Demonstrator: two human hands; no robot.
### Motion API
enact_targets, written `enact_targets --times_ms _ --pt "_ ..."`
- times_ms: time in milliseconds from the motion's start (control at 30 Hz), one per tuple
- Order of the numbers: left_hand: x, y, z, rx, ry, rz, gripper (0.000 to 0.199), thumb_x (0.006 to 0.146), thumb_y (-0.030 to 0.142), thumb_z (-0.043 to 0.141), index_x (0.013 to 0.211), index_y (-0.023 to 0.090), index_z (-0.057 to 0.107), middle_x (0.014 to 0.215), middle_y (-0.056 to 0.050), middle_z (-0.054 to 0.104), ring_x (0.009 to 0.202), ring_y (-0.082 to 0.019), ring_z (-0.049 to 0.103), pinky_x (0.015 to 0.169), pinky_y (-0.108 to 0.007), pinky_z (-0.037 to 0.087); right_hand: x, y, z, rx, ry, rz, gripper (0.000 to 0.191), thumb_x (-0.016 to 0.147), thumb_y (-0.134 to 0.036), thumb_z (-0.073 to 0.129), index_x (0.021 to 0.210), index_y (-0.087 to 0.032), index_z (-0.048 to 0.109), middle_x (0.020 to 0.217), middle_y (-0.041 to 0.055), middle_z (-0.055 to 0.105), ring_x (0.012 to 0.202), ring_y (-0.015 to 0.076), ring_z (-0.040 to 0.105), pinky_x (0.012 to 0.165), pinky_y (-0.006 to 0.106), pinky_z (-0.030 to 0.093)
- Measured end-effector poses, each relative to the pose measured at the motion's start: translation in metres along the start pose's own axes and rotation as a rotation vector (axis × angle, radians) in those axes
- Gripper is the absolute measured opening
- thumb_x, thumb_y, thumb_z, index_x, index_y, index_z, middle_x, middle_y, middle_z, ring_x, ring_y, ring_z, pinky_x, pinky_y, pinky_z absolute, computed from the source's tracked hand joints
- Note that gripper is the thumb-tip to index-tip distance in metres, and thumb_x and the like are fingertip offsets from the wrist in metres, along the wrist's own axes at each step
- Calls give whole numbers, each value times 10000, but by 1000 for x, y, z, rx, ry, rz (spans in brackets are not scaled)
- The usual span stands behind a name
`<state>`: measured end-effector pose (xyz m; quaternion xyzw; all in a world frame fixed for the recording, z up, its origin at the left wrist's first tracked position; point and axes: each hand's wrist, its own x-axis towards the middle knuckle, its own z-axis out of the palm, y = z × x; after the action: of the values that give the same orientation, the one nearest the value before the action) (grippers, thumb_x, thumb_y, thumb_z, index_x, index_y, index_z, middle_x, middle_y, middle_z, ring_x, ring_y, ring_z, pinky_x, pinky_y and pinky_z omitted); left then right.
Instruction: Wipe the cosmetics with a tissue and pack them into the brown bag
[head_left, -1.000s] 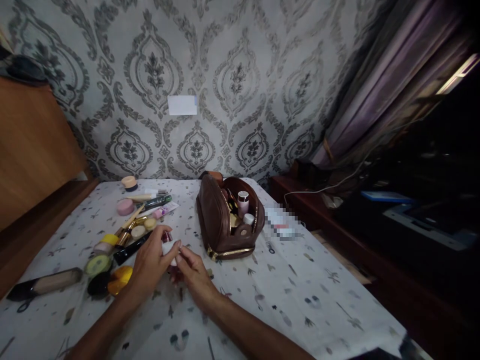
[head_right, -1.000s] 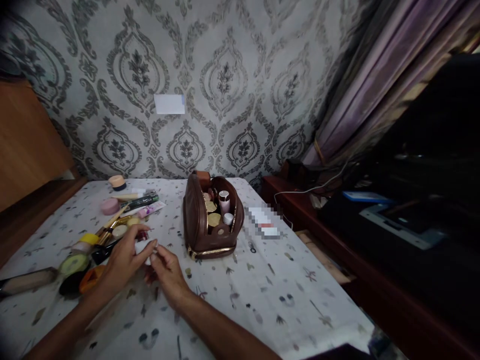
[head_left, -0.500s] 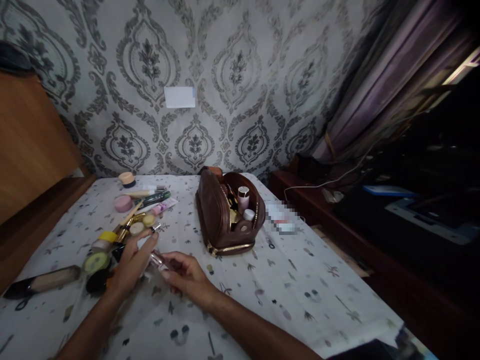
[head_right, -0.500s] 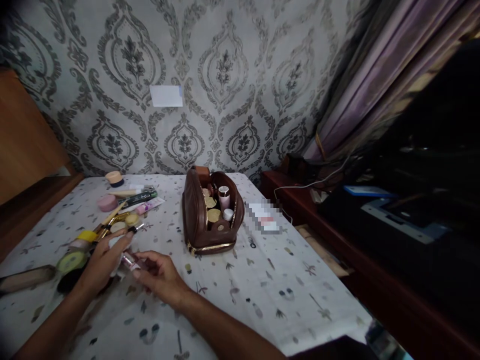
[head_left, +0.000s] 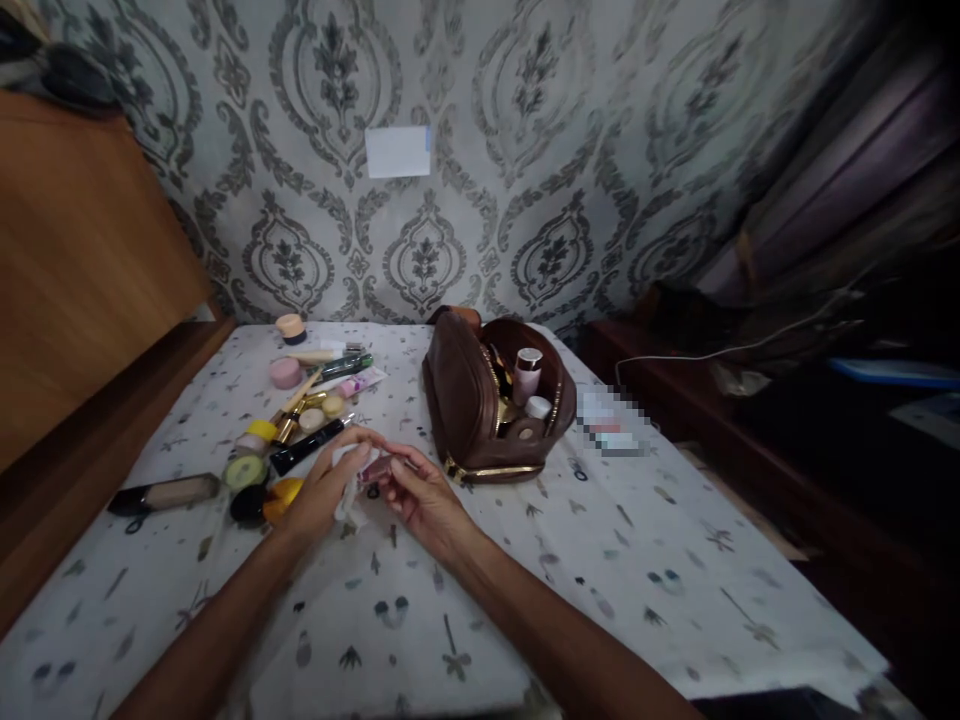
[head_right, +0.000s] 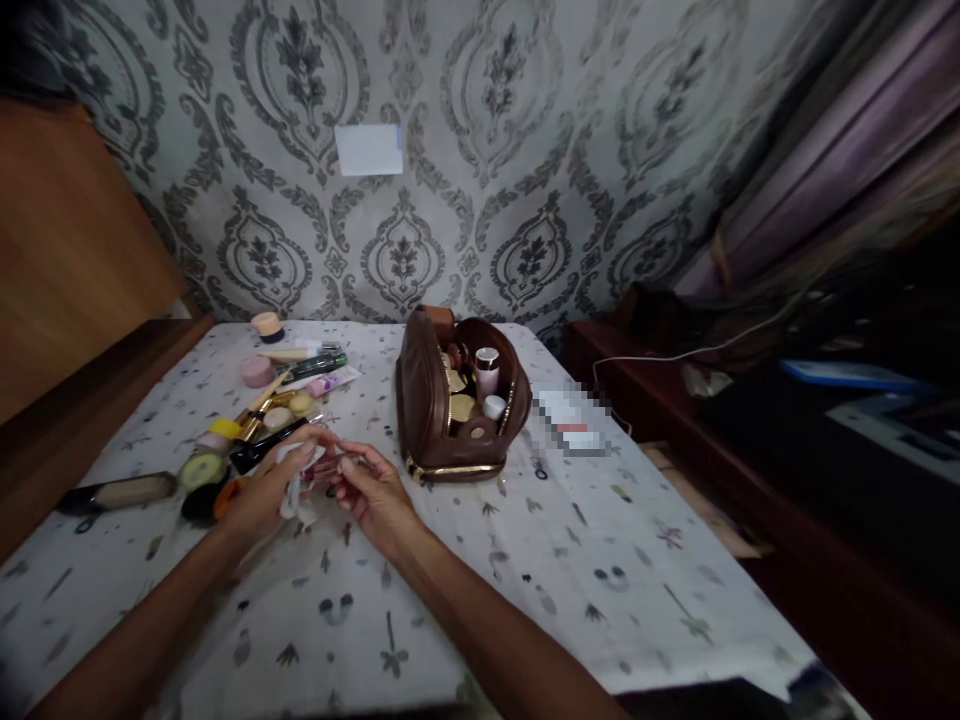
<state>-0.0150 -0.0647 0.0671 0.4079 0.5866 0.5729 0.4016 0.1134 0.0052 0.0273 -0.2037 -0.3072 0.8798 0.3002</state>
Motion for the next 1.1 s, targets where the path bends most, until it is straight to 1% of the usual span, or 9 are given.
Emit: enact_targets --times_ms 133,267,367,567,667,800,900,1033,1100 --pt "-1 -3 1 209 -86 166 331 877 431 563 1131 235 646 1165 -56 673 1130 -234 593 990 -330 462 2 1 -1 35 8 -24 553 620 -317 894 1117 -234 666 850 -12 715 609 94 607 549 204 461" --pt "-2 -7 6 248 -77 222 482 814 393 650 1259 218 585 1241 -86 617 1201 -277 543 1044 -397 421 4 4 -5 14 43 -42 496 597 -328 904 1001 -215 639 788 -28 702 638 102 620 578 200 482" --pt "-1 -10 7 320 -4 241 522 755 400 697 1230 207 595 1156 -86 603 1124 -277 555 971 -384 445 3 8 -4 -21 21 -32 476 565 -336 916 898 -202 603 712 -38 680 599 105 606 571 210 485" --pt "3 -11 5 395 108 257 193 819 394 613 841 203 621 844 -16 580 845 -200 548 796 -308 431 -3 12 1 -42 -56 18 419 595 -347 898 838 -200 590 602 -71 612 514 92 547 513 205 447" --pt "5 -9 3 365 153 250 247 851 405 566 705 209 536 729 19 524 741 -167 512 733 -283 407 -6 10 4 -58 -88 36 392 650 -401 867 830 -197 584 649 -55 634 553 87 556 523 191 426" --pt "5 -10 1 282 166 173 380 854 476 559 606 211 447 605 55 387 597 -126 405 602 -261 350 -10 9 6 -184 -145 57 415 608 -333 893 835 -196 573 683 -59 652 569 85 566 544 193 429" --pt "6 -18 0 181 195 88 405 840 562 577 668 199 525 602 57 420 566 -116 400 536 -245 331 -11 9 5 -207 -163 70 426 592 -293 899 843 -196 568 669 -65 659 544 84 569 541 197 442" --pt "8 -26 2 27 362 0 440 794 618 622 927 199 643 702 39 548 575 -111 451 526 -225 376 -10 6 4 -109 -156 128 433 606 -274 901 899 -189 594 759 -8 723 676 121 663 634 222 504" --pt "7 -24 3 19 307 16 458 794 617 627 977 199 667 721 26 582 590 -117 489 536 -226 404 -8 4 3 -33 -150 140 410 631 -273 895 916 -179 616 781 14 735 730 133 687 689 237 524"
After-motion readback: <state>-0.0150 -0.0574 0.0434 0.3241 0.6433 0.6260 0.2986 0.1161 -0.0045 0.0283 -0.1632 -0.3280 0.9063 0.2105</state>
